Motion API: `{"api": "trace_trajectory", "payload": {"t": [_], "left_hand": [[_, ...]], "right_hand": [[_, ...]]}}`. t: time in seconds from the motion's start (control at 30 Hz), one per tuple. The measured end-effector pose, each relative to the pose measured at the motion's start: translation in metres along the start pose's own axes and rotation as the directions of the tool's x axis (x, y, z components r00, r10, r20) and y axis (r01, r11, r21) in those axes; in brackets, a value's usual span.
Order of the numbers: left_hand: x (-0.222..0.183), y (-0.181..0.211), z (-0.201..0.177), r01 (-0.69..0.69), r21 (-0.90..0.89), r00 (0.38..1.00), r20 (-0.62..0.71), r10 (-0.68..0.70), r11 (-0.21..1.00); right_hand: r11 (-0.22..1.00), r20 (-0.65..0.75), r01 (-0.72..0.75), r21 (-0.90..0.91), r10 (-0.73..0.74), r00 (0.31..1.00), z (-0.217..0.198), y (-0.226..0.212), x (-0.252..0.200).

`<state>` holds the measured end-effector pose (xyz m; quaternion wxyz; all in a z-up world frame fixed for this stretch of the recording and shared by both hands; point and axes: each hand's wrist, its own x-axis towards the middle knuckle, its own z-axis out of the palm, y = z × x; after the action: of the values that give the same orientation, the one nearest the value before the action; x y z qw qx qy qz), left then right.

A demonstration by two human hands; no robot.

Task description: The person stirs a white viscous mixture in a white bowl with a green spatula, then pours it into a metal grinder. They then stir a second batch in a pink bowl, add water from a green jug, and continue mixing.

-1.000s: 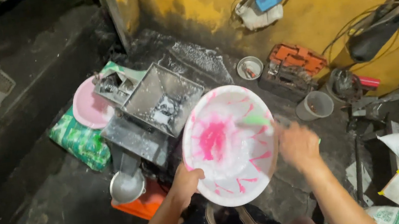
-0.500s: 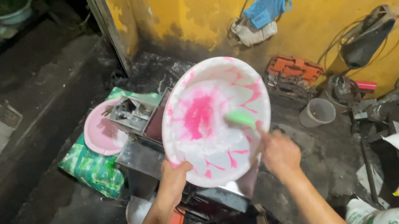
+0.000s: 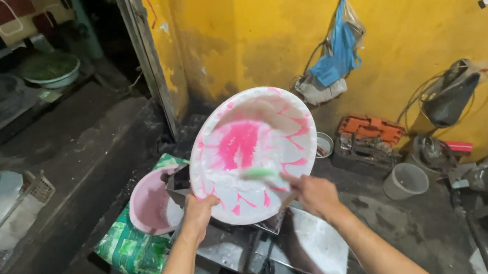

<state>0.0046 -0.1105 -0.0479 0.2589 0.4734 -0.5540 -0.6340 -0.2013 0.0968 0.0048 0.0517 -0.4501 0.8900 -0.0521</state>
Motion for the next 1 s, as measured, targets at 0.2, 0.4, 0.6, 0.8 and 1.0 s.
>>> {"api": "trace_trajectory", "payload": {"t": [0.2,0.4,0.6,0.8,1.0], "left_hand": [[-0.014,0.046,-0.003,-0.103,0.101,0.994,0.057,0.097,0.990],[0.004,0.040,-0.011,-0.104,0.066,0.992,0.075,0.099,0.992],[0.056,0.010,-0.004,-0.136,0.228,0.981,0.169,0.098,0.964],[-0.003,0.089,-0.020,-0.353,0.326,0.918,0.304,0.256,0.877],[0.107,-0.005,-0.010,-0.216,0.354,0.969,0.189,0.157,0.910]], "right_hand": [[0.987,-0.178,-0.117,0.113,0.135,0.975,0.006,0.032,0.049],[0.989,-0.051,-0.100,0.106,0.106,0.993,0.019,0.000,0.029],[0.962,0.024,-0.131,0.238,0.129,0.991,-0.049,-0.054,0.035],[0.978,-0.023,-0.136,0.158,0.141,0.990,0.019,-0.022,0.055],[0.968,-0.059,-0.044,0.246,0.060,0.996,0.018,-0.087,0.068]]}}
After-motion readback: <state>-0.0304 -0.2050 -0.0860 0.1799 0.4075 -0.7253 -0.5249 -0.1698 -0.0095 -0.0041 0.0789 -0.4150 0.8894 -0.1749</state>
